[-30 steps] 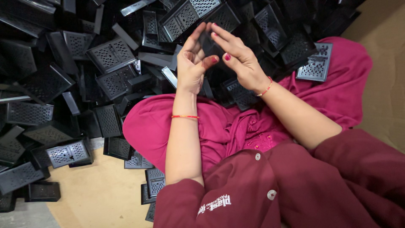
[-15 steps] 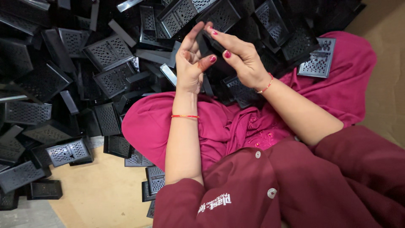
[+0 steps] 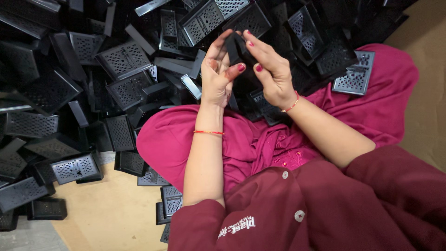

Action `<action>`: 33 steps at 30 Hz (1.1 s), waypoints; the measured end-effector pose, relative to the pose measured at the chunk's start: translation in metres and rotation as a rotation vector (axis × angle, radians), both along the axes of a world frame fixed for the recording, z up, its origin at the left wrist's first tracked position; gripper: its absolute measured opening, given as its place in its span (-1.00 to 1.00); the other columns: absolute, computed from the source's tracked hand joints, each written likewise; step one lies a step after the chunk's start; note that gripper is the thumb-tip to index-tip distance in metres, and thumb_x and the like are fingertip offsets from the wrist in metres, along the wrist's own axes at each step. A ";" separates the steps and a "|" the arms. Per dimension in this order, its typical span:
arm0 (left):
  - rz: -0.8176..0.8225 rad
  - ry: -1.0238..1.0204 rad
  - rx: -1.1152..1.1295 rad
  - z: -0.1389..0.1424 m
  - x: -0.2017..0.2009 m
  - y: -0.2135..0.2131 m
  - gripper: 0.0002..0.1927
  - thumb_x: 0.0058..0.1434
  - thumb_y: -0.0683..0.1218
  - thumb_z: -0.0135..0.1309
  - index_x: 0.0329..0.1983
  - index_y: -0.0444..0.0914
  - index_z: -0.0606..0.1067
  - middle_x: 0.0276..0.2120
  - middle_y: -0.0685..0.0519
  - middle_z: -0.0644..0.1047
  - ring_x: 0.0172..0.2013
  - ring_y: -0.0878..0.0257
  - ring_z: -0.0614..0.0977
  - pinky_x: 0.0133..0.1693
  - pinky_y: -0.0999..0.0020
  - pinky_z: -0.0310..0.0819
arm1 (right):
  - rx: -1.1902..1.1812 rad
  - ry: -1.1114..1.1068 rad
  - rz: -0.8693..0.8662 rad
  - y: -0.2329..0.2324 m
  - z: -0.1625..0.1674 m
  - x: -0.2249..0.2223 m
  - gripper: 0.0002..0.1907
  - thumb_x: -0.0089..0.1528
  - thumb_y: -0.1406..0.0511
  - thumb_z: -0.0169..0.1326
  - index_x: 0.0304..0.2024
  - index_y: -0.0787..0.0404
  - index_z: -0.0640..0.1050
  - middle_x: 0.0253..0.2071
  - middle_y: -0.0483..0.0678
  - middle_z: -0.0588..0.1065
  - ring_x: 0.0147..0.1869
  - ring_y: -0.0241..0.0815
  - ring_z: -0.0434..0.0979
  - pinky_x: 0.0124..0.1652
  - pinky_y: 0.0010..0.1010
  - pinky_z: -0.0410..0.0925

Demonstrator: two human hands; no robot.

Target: The person sits on the floor in front of a large carton filled with black plastic boxes. They pick up boxes one at a time, open the lids, look inside, close them, and toss them back into the pile.

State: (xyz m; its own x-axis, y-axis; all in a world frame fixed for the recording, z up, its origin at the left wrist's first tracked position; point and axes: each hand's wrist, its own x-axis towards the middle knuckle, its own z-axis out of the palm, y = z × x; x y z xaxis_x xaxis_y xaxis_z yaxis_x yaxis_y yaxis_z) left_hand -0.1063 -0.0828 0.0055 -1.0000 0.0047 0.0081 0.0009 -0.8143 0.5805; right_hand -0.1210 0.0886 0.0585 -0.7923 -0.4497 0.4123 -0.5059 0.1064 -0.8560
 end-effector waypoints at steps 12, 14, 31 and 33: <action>-0.033 0.009 -0.010 0.001 -0.003 -0.001 -0.12 0.07 -0.41 0.36 0.45 -0.38 0.25 0.39 -0.16 0.38 0.38 0.06 0.45 0.39 0.24 0.41 | 0.055 0.024 0.026 0.004 0.001 -0.003 -0.54 0.41 0.45 -0.09 0.38 0.27 0.40 0.46 0.18 0.34 0.63 0.14 0.26 0.50 -0.20 0.11; -0.035 -0.005 -0.016 0.000 -0.003 -0.001 -0.12 0.06 -0.41 0.36 0.45 -0.38 0.25 0.39 -0.18 0.37 0.37 0.06 0.46 0.36 0.24 0.44 | 0.063 0.029 0.035 0.004 0.002 -0.004 -0.54 0.41 0.46 -0.09 0.38 0.28 0.41 0.47 0.17 0.34 0.64 0.15 0.24 0.51 -0.18 0.09; -0.037 0.071 -0.036 -0.007 0.002 -0.006 -0.10 0.06 -0.36 0.42 0.45 -0.37 0.26 0.41 -0.17 0.37 0.39 0.07 0.44 0.42 0.22 0.40 | 0.151 0.007 0.082 0.002 0.010 0.005 -0.52 0.46 0.34 -0.12 0.44 0.32 0.33 0.50 0.16 0.30 0.67 0.17 0.20 0.55 -0.15 0.07; -0.032 0.049 -0.009 -0.009 0.002 -0.007 -0.14 0.11 -0.34 0.39 0.45 -0.38 0.26 0.40 -0.19 0.37 0.35 0.07 0.45 0.43 0.21 0.38 | 0.213 0.045 0.098 0.000 0.014 0.005 -0.46 0.45 0.32 -0.07 0.47 0.32 0.28 0.53 0.17 0.27 0.68 0.18 0.18 0.55 -0.14 0.07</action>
State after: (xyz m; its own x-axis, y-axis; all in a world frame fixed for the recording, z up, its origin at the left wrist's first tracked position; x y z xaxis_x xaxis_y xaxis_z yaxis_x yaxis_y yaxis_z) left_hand -0.1044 -0.0897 -0.0040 -0.9977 0.0369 0.0572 0.0037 -0.8092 0.5876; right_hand -0.1160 0.0885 0.0722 -0.7235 -0.6041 0.3341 -0.5600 0.2307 -0.7957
